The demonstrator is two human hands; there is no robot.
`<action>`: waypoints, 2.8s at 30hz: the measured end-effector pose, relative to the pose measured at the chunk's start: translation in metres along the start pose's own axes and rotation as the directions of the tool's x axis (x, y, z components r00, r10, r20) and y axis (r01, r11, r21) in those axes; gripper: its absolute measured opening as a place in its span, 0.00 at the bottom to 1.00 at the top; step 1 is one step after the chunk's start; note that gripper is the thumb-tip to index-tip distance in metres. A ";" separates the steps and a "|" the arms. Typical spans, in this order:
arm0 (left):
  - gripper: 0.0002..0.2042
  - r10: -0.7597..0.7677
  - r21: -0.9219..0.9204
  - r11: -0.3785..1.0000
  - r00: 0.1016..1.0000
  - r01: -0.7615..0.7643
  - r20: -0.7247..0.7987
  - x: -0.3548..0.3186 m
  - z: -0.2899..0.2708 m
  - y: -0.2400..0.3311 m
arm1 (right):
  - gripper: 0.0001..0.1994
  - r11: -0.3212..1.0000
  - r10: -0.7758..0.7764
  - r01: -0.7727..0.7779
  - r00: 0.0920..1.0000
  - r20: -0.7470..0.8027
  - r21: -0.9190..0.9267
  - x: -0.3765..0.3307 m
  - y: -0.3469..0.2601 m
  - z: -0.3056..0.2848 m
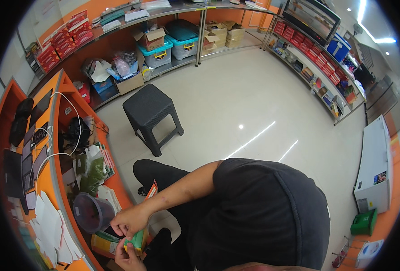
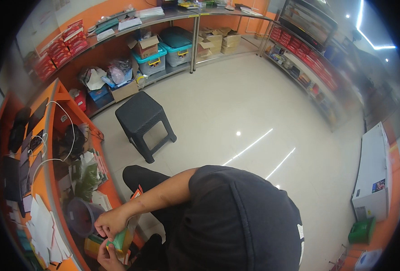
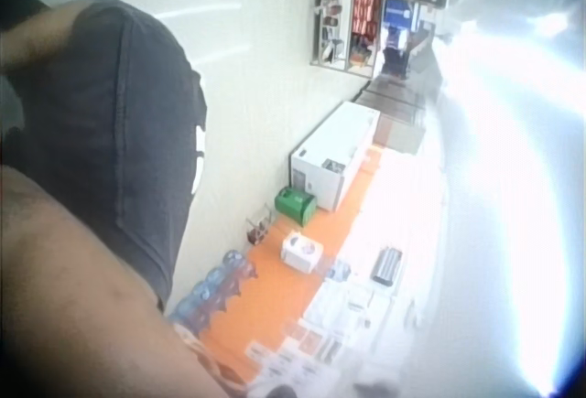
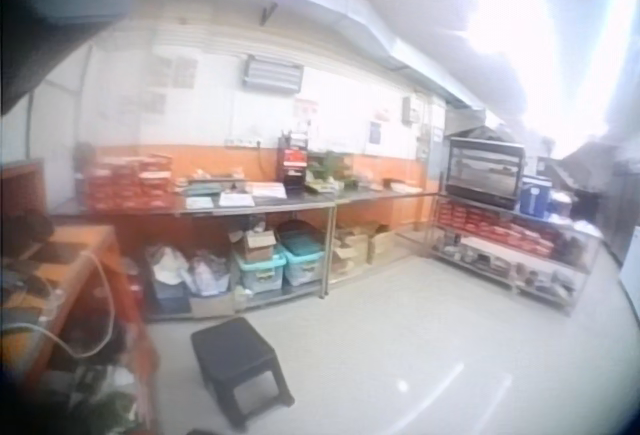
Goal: The person assembles small paper boxes by folding flat sheets and tucking flaps into slots. They handle multiple boxes one at a time, folding edges and securing the structure by hand, then placing finished units on a nearby counter.
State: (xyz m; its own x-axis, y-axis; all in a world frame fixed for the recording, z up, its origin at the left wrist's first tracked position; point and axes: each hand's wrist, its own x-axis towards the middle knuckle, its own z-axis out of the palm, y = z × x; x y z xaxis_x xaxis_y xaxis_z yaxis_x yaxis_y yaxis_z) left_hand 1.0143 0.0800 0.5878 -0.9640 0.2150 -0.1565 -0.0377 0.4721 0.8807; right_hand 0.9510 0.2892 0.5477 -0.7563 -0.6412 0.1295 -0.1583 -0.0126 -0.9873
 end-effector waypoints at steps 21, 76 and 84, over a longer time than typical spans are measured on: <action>0.15 -0.052 -0.732 0.650 0.950 -0.203 -0.309 0.057 0.064 0.010 | 0.12 0.870 -0.467 0.326 0.785 -0.407 -0.370 -0.033 0.015 0.000; 0.15 -0.021 -0.472 0.826 0.820 -0.308 -0.572 0.028 0.069 -0.040 | 0.06 0.975 -0.143 0.091 0.955 -0.259 -0.203 0.013 -0.006 0.009; 0.11 -0.052 -0.445 0.846 0.785 -0.294 -0.617 0.015 0.061 -0.056 | 0.07 0.863 -0.366 0.270 0.917 -0.160 -0.427 0.016 0.007 0.023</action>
State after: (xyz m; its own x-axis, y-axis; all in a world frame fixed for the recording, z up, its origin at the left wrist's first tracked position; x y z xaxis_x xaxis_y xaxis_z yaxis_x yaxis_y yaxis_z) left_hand 1.0184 0.1090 0.5092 -0.9172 -0.3836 0.1073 0.1342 -0.0439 0.9900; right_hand 0.9527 0.2609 0.5405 -0.7369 -0.4601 0.4952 -0.6120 0.1429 -0.7779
